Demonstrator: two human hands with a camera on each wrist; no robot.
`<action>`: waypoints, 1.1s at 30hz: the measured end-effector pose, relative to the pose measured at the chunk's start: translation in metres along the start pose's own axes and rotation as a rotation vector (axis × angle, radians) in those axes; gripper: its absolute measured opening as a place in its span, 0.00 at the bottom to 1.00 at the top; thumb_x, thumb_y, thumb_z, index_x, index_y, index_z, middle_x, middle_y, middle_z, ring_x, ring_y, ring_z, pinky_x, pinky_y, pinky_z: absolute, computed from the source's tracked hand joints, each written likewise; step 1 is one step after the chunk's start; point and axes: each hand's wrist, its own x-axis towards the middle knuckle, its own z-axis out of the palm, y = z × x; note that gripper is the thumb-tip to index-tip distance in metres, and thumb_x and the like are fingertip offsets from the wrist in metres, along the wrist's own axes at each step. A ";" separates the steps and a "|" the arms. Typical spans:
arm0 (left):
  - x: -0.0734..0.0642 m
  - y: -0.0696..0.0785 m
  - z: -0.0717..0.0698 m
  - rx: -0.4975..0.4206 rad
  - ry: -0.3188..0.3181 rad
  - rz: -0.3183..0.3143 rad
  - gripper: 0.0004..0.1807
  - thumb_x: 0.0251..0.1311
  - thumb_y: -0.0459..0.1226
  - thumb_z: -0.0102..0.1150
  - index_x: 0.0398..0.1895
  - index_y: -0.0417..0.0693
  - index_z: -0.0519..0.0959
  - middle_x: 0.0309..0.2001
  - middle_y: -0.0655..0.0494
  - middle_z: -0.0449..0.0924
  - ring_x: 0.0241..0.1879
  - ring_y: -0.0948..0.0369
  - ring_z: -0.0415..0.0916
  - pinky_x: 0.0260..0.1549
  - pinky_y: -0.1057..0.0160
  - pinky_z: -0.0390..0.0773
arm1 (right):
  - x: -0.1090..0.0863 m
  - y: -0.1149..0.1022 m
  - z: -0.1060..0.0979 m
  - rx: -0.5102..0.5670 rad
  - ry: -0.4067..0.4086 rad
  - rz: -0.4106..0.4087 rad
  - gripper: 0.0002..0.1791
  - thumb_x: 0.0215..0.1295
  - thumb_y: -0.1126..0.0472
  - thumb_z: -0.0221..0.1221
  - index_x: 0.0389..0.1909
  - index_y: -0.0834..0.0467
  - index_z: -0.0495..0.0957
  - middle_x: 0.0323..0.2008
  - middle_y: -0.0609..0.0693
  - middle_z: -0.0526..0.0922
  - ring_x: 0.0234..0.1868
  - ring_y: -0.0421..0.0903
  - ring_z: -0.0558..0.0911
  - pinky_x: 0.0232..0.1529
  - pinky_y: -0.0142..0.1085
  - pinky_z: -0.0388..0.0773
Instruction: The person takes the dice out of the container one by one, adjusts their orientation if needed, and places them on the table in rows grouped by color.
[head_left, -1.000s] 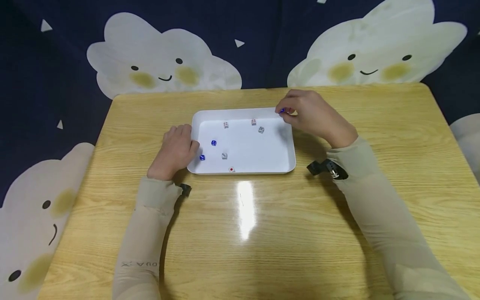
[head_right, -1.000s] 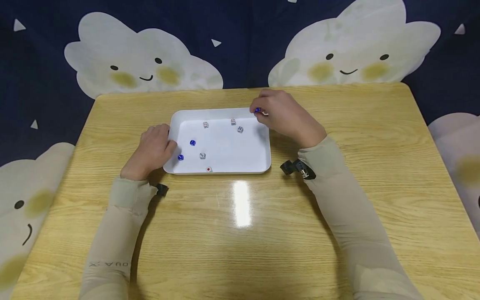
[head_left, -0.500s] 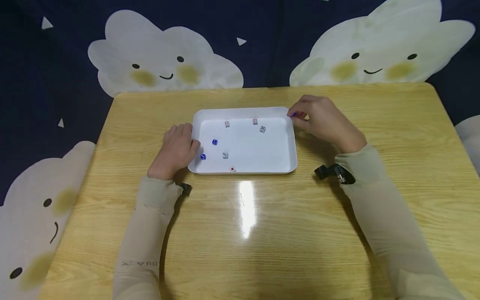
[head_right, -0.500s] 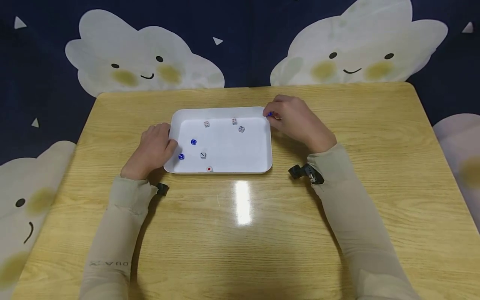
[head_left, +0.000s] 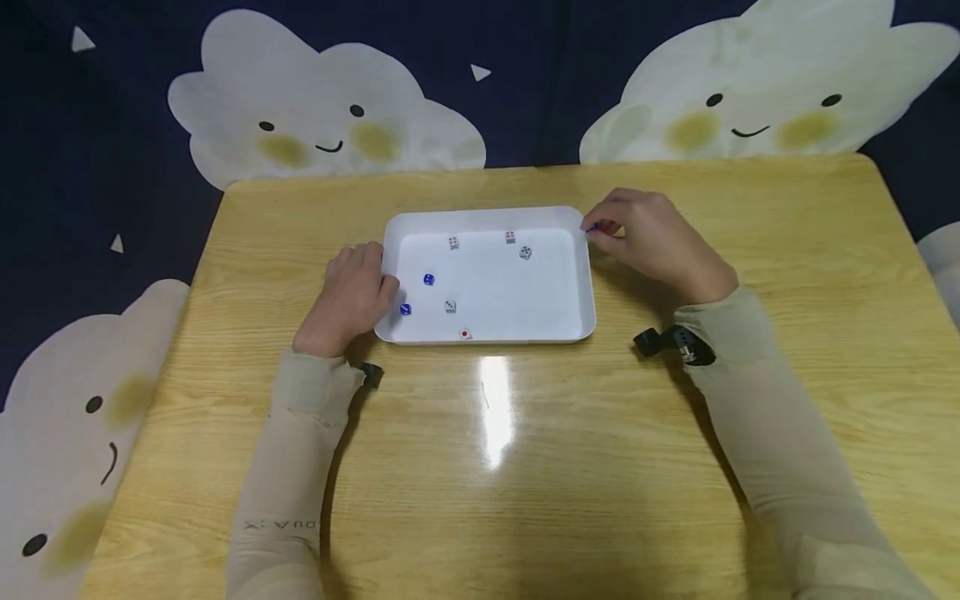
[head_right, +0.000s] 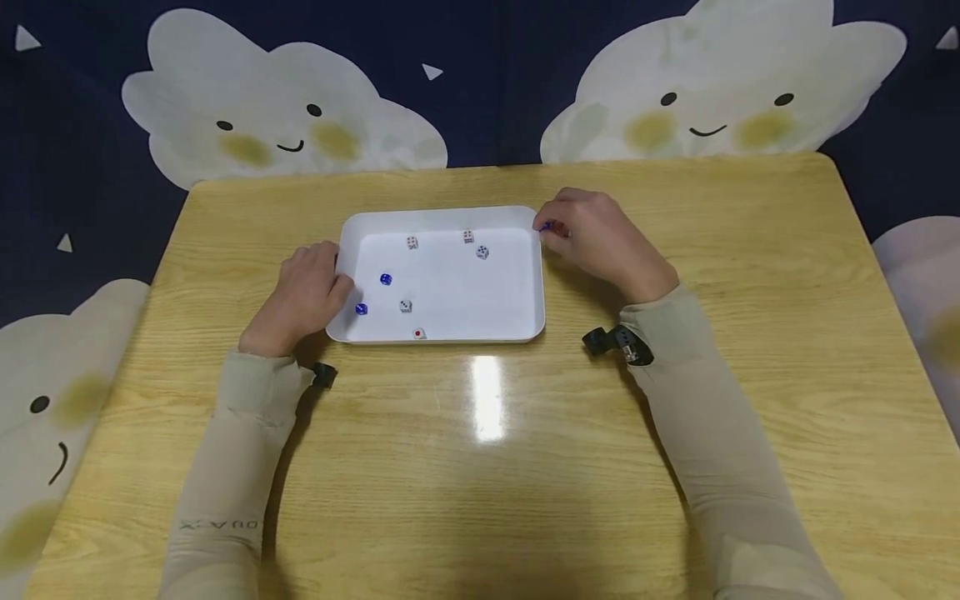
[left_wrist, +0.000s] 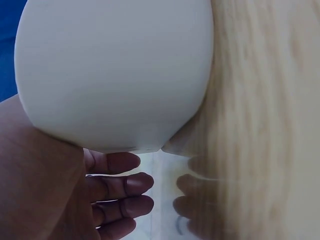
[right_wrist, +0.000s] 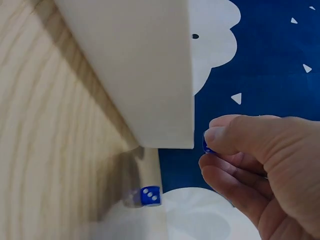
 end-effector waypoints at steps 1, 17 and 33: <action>0.000 0.000 0.001 -0.005 0.004 0.000 0.19 0.67 0.40 0.38 0.51 0.33 0.67 0.41 0.41 0.70 0.44 0.44 0.62 0.51 0.46 0.64 | -0.001 0.001 0.000 -0.003 0.001 -0.002 0.08 0.66 0.66 0.64 0.44 0.62 0.87 0.41 0.58 0.88 0.39 0.52 0.86 0.44 0.46 0.82; 0.000 0.002 -0.002 0.005 -0.014 -0.004 0.21 0.68 0.40 0.38 0.54 0.32 0.67 0.44 0.40 0.70 0.47 0.43 0.63 0.54 0.44 0.65 | -0.008 0.018 -0.006 -0.006 -0.007 0.071 0.09 0.67 0.66 0.62 0.45 0.61 0.87 0.42 0.58 0.88 0.41 0.53 0.86 0.46 0.48 0.81; -0.002 0.001 0.000 0.085 0.049 0.020 0.21 0.67 0.40 0.38 0.52 0.31 0.68 0.44 0.40 0.69 0.46 0.44 0.61 0.48 0.47 0.64 | -0.009 0.027 -0.006 -0.017 -0.028 0.135 0.10 0.69 0.64 0.61 0.46 0.61 0.87 0.42 0.59 0.87 0.40 0.53 0.84 0.45 0.48 0.78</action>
